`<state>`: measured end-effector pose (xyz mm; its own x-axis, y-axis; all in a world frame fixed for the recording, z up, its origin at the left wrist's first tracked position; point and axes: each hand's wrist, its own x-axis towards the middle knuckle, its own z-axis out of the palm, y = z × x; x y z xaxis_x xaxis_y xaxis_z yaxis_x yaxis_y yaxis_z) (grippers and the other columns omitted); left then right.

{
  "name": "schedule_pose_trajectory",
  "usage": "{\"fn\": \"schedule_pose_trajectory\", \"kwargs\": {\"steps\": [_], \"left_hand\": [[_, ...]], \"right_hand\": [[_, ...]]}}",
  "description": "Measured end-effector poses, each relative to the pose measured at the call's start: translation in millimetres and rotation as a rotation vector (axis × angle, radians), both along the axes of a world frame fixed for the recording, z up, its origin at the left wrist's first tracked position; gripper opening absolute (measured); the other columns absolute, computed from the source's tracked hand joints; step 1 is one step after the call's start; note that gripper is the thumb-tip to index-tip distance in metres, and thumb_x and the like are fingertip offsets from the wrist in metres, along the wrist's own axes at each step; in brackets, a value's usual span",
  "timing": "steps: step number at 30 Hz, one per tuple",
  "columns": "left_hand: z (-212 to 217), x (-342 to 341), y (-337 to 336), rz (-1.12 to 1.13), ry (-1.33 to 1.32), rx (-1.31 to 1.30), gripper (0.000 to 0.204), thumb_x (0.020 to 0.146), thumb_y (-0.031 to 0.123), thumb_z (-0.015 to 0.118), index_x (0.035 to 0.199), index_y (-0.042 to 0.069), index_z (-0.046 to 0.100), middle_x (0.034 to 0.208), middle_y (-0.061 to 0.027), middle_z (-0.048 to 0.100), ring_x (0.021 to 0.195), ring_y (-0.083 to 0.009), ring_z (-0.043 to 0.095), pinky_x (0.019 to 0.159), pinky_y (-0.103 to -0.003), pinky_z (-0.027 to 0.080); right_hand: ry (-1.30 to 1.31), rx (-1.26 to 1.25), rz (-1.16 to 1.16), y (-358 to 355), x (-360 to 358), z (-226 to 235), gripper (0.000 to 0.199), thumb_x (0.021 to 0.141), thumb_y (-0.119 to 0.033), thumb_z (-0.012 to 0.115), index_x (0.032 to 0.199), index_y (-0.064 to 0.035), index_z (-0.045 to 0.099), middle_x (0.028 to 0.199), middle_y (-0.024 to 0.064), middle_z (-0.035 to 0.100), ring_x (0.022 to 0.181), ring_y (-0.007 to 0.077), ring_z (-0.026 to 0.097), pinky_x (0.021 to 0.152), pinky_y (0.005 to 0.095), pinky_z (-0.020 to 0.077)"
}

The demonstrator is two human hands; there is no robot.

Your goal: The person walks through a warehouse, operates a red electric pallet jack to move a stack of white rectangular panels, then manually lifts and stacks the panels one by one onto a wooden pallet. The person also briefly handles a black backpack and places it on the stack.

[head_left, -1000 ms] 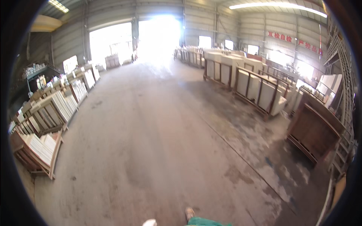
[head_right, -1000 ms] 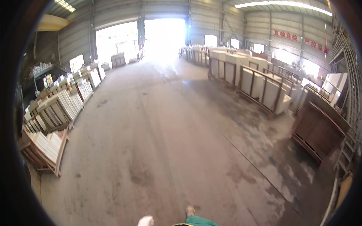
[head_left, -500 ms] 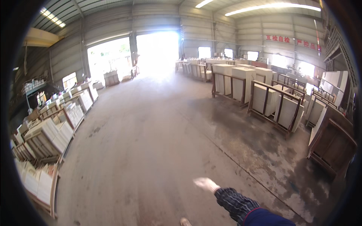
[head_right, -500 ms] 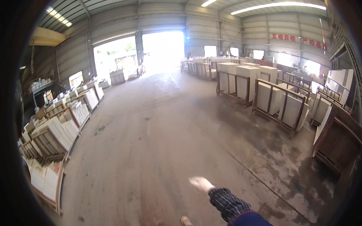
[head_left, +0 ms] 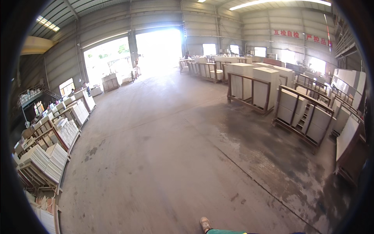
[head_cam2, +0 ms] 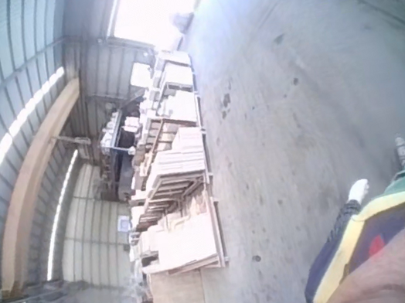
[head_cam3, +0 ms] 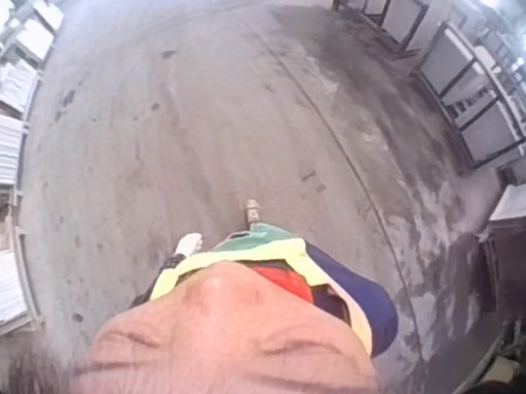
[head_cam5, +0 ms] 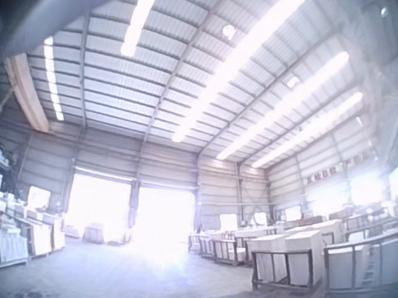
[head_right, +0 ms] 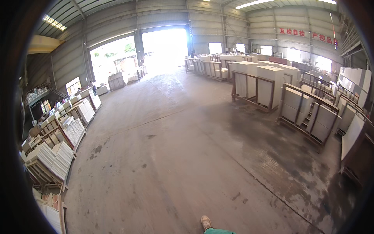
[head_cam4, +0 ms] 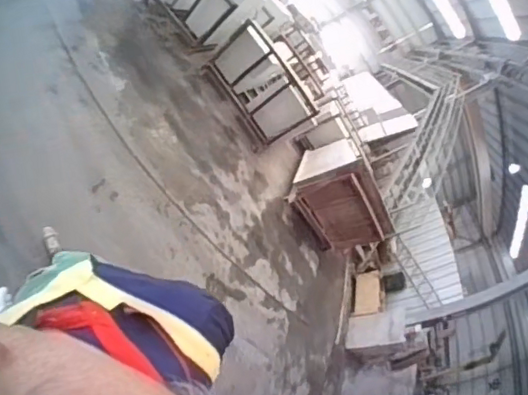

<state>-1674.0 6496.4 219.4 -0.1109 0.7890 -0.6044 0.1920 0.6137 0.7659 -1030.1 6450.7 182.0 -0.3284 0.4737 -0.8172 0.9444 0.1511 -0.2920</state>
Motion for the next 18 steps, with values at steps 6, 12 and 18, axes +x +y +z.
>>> {"fn": "schedule_pose_trajectory", "kwargs": {"steps": [6,12,18], "left_hand": [[14.2,-90.4,95.0,-0.147,0.390,-0.018,0.039,0.096,0.037,0.063,0.121,0.007,0.067,0.110,-0.0124,0.070,0.096,-0.0276,0.065,0.084,-0.044,0.054],[76.9,-121.8,267.5,-0.444,0.759,-0.035,0.046,0.095,0.045,0.063,0.123,0.008,0.067,0.114,-0.0131,0.069,0.099,-0.0286,0.064,0.090,-0.044,0.053],[55.1,-189.1,511.7,-0.020,0.219,-0.073,0.028,0.099,0.038,0.060,0.108,0.013,0.069,0.100,-0.0076,0.070,0.085,-0.0216,0.063,0.073,-0.039,0.052]], "right_hand": [[0.220,0.328,-0.105,395.6,-180.5,62.0,0.050,0.101,-0.044,0.048,0.127,-0.0058,0.067,0.126,0.0190,0.068,0.109,0.0375,0.066,0.097,0.0441,0.0516],[0.960,0.600,-0.345,728.3,-395.4,289.5,0.045,0.100,-0.040,0.057,0.130,-0.0085,0.067,0.131,0.0143,0.068,0.122,0.0313,0.063,0.105,0.0383,0.0478],[0.760,0.914,0.180,865.2,-406.5,143.0,0.047,0.099,-0.041,0.059,0.129,-0.0062,0.067,0.130,0.0169,0.067,0.120,0.0332,0.064,0.103,0.0431,0.0495]]}}
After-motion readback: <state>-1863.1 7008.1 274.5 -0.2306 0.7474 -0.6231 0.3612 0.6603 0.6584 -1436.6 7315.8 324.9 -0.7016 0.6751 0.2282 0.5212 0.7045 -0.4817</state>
